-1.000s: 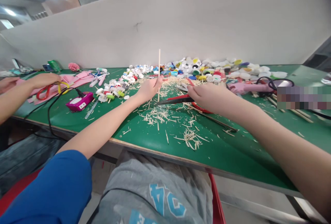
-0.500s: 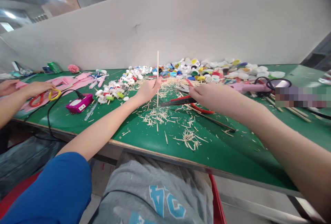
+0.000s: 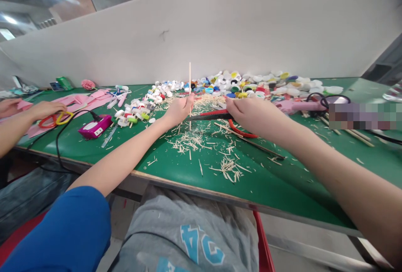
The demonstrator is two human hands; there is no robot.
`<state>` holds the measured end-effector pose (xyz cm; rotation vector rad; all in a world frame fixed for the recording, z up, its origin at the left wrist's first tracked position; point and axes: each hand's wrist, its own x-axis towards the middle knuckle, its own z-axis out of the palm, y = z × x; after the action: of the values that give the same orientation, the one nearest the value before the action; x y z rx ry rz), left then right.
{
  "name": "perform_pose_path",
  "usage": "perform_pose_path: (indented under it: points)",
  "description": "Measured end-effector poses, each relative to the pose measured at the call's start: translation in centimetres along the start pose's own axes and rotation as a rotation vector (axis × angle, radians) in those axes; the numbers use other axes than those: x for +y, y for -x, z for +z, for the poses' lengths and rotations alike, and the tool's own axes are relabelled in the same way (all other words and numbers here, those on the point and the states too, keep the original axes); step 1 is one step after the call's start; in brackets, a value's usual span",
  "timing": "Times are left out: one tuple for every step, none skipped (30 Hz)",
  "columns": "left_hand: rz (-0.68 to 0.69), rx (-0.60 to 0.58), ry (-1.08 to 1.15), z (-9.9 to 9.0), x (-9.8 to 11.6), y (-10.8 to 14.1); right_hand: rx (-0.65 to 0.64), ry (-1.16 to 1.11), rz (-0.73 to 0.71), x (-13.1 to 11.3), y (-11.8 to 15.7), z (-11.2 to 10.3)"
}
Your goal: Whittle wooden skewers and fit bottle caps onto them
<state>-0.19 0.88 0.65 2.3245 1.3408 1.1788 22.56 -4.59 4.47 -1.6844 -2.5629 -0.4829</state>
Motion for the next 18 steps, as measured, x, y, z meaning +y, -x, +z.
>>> perform_pose_path:
  points:
    - [0.001,-0.002,0.003,0.0,0.0,0.0,-0.006,0.011,-0.015,0.1,-0.1,0.2]
    - [-0.002,-0.002,0.008,0.0,-0.1,0.0,-0.024,0.021,-0.034,0.1,-0.2,0.5]
    - [-0.007,-0.003,0.013,0.0,-0.1,0.0,-0.043,0.027,-0.055,0.2,-0.2,0.8]
    - [-0.011,-0.002,0.015,0.0,-0.2,0.0,-0.058,0.028,-0.072,0.3,-0.3,1.1]
    - [-0.013,0.0,0.016,0.0,-0.2,0.1,-0.066,0.024,-0.087,0.3,-0.3,1.4]
    - [-0.011,0.005,0.018,0.0,-0.2,0.1,-0.065,0.026,-0.108,0.3,-0.3,1.7]
    - [-0.009,0.009,0.022,0.0,-0.3,0.1,-0.057,0.04,-0.136,0.3,-0.3,2.0]
    - [-0.009,0.014,0.026,0.0,-0.3,0.1,-0.053,0.068,-0.17,0.4,-0.2,2.2]
    - [-0.01,0.019,0.03,-0.1,-0.3,0.1,-0.058,0.102,-0.21,0.4,-0.1,2.4]
    - [-0.009,0.026,0.033,-0.1,-0.3,0.1,-0.07,0.137,-0.249,0.4,-0.1,2.5]
    - [-0.005,0.032,0.036,-0.1,-0.3,0.0,-0.086,0.166,-0.278,0.5,0.0,2.6]
    - [0.003,0.036,0.037,-0.1,-0.3,0.0,-0.102,0.184,-0.295,0.5,0.0,2.6]
    - [0.014,0.039,0.041,0.0,-0.3,0.0,-0.116,0.186,-0.301,0.5,0.0,2.5]
    - [0.027,0.041,0.046,0.0,-0.3,0.0,-0.122,0.183,-0.302,0.5,0.0,2.3]
    - [0.036,0.041,0.053,0.0,-0.3,0.0,-0.123,0.179,-0.309,0.5,-0.1,2.1]
    - [0.042,0.041,0.06,0.1,-0.3,0.0,-0.118,0.176,-0.315,0.4,-0.1,1.8]
    - [0.044,0.041,0.065,0.1,-0.4,0.0,-0.113,0.173,-0.312,0.4,-0.2,1.5]
    - [0.044,0.042,0.068,0.1,-0.4,0.0,-0.106,0.165,-0.293,0.3,-0.2,1.2]
